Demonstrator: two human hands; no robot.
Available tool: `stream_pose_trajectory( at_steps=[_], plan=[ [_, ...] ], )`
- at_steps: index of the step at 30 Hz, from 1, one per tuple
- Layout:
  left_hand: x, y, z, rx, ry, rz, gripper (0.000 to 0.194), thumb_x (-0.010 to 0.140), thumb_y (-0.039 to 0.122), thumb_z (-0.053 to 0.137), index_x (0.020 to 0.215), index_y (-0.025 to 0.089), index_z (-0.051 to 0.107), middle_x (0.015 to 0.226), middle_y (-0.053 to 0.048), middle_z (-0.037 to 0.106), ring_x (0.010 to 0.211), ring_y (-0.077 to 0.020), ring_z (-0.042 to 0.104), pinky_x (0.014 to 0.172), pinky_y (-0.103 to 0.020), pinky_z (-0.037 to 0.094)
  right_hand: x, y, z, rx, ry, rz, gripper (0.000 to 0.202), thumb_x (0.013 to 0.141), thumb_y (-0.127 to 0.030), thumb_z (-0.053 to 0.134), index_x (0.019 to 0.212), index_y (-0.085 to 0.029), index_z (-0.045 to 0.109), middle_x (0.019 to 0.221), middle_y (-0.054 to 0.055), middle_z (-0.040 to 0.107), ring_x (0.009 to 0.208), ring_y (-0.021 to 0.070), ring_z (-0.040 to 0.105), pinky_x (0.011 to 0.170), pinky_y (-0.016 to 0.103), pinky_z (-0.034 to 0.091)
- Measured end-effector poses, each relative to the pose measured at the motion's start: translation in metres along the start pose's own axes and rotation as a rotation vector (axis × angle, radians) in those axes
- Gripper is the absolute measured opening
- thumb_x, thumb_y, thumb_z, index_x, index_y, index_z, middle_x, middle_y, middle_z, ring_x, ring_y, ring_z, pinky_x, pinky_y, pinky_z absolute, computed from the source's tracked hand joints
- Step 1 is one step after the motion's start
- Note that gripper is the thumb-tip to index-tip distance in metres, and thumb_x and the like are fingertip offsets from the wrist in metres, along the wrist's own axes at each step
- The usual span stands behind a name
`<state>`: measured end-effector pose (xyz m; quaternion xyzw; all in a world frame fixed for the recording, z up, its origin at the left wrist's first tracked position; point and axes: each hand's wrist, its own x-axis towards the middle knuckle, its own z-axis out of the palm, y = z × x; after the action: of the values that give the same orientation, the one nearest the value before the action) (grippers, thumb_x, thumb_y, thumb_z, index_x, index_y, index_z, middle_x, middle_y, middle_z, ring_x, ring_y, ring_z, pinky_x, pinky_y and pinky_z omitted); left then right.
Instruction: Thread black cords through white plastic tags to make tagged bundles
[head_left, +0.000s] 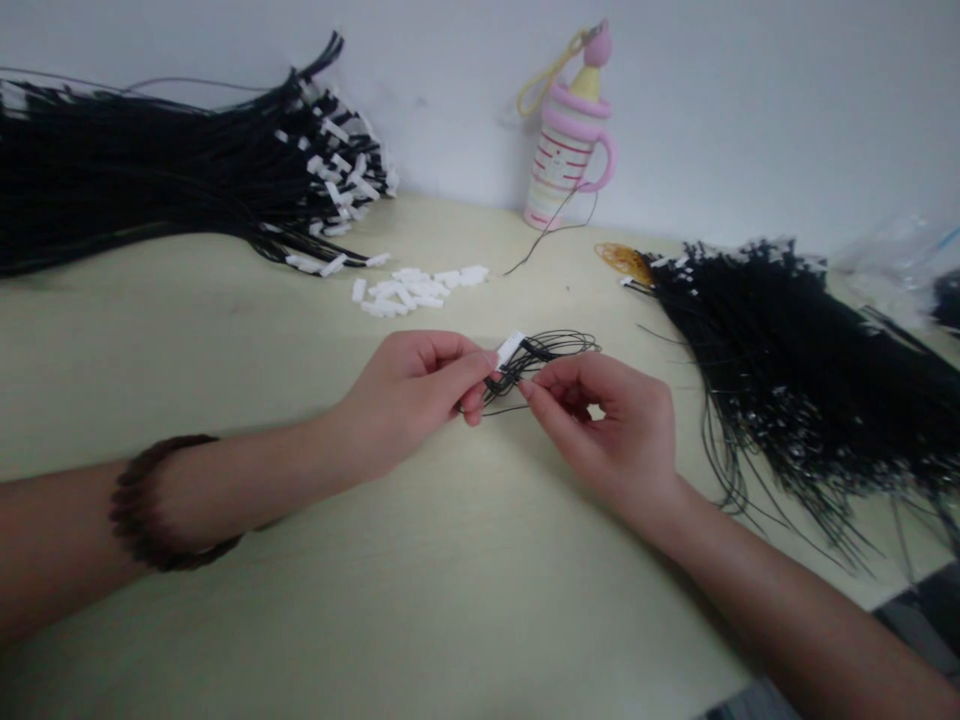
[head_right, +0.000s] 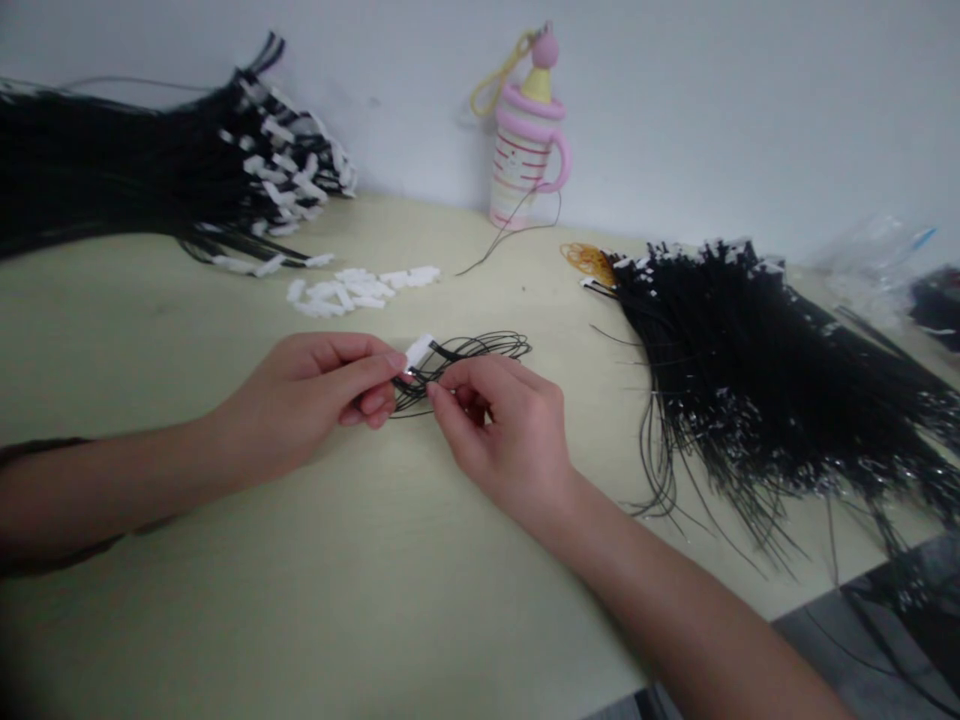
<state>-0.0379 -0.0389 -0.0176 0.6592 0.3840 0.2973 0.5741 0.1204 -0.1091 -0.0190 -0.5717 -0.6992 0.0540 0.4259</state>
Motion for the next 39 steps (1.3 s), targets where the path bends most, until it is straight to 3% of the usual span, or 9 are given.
stream_pose_trajectory(
  at_steps=[30, 34, 39],
  plan=[
    [-0.0020, 0.0056, 0.0030, 0.142, 0.055, 0.036, 0.030, 0.080, 0.029, 0.050, 0.053, 0.017, 0.055, 0.048, 0.004, 0.055, 0.044, -0.0073, 0.041, 0.046, -0.020, 0.032, -0.0016, -0.0040, 0.0023, 0.131, -0.117, 0.166, 0.012, 0.081, -0.025, 0.055, 0.075, -0.015, 0.057, 0.062, -0.002, 0.056, 0.052, 0.0060, 0.047, 0.048, 0.019, 0.035],
    [-0.0033, 0.0064, 0.0037, 0.108, 0.057, 0.033, 0.027, 0.080, 0.030, 0.051, 0.057, 0.016, 0.057, 0.049, 0.004, 0.056, 0.045, -0.0072, 0.042, 0.047, -0.020, 0.033, -0.0020, -0.0050, 0.0035, 0.092, -0.097, 0.120, 0.010, 0.081, -0.023, 0.055, 0.076, -0.014, 0.058, 0.063, -0.002, 0.056, 0.054, 0.0062, 0.048, 0.051, 0.019, 0.037],
    [-0.0051, 0.0059, 0.0065, 0.070, 0.071, 0.036, 0.028, 0.080, 0.031, 0.051, 0.057, 0.016, 0.057, 0.051, 0.003, 0.058, 0.046, -0.0076, 0.043, 0.047, -0.020, 0.034, 0.0000, -0.0060, 0.0044, -0.061, -0.009, -0.064, 0.009, 0.080, -0.018, 0.054, 0.077, -0.013, 0.060, 0.064, -0.001, 0.056, 0.058, 0.0067, 0.049, 0.054, 0.018, 0.038]
  ],
)
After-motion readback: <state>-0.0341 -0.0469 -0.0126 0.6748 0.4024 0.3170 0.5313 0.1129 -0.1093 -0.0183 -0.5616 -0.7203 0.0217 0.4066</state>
